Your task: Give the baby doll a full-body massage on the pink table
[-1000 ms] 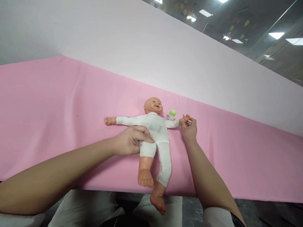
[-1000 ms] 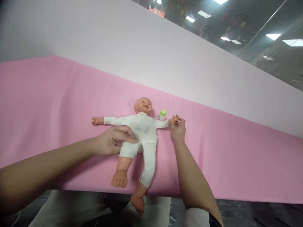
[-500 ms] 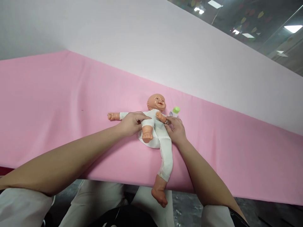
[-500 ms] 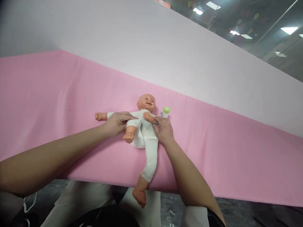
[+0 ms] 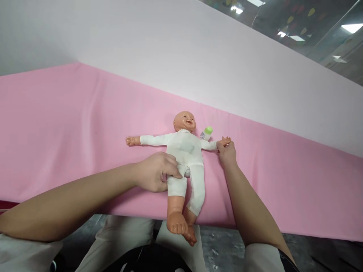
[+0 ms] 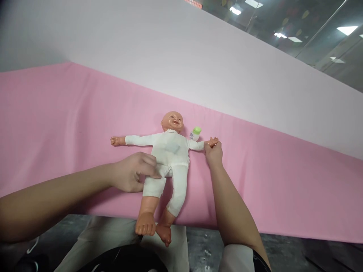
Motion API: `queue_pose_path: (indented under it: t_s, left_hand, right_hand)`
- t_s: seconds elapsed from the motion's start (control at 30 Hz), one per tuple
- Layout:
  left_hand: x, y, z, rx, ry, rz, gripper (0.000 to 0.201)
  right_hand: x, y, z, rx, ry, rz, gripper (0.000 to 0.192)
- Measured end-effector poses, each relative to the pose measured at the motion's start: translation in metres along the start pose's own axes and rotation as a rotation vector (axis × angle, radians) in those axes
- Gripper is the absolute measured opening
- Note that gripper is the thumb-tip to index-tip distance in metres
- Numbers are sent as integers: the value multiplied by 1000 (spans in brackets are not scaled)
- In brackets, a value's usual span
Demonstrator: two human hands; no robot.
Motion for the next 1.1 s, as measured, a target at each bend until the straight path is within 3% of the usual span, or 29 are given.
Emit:
queue_pose_path:
  t_s: [0.1,0.17,0.3,0.43,0.6,0.7,0.87,1.0,1.1]
  left_hand:
    - [-1,-5,0,31,9,24,23]
    - [0,-5,3,42,15,-24,22]
    - [4,3,15,-42,97,-229,25]
    - [8,11,35,-114,253,-391,29]
    - [9,11,66,9,503,-409,31]
    - [9,9,77,83,587,-388,30]
    - [8,8,79,83,551,-374,29]
    - [9,12,68,-3,442,-374,28]
    - [9,15,52,-52,322,-333,25]
  right_hand:
    - [-4,5,-6,113,-181,65,56]
    - [-3,6,-2,163,-201,67,56]
    - [7,-2,22,112,-5,14,67]
    - [24,-22,48,185,210,32,65]
    - [40,-51,62,374,444,159,54]
    - [44,-59,64,489,506,285,46]
    - [41,-58,62,553,474,342,48]
    - [36,-51,59,442,457,261,46]
    - [30,-39,54,322,338,193,50]
Point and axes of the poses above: each hand's wrist, its own x-axis away from the middle knuckle, its own y-axis out of the back of the hand, z = x × y, the point moved 1 cm from there along -x, towards the middle knuckle, and after that the axes turned 12 degrees about z, right-handed, at the moved point
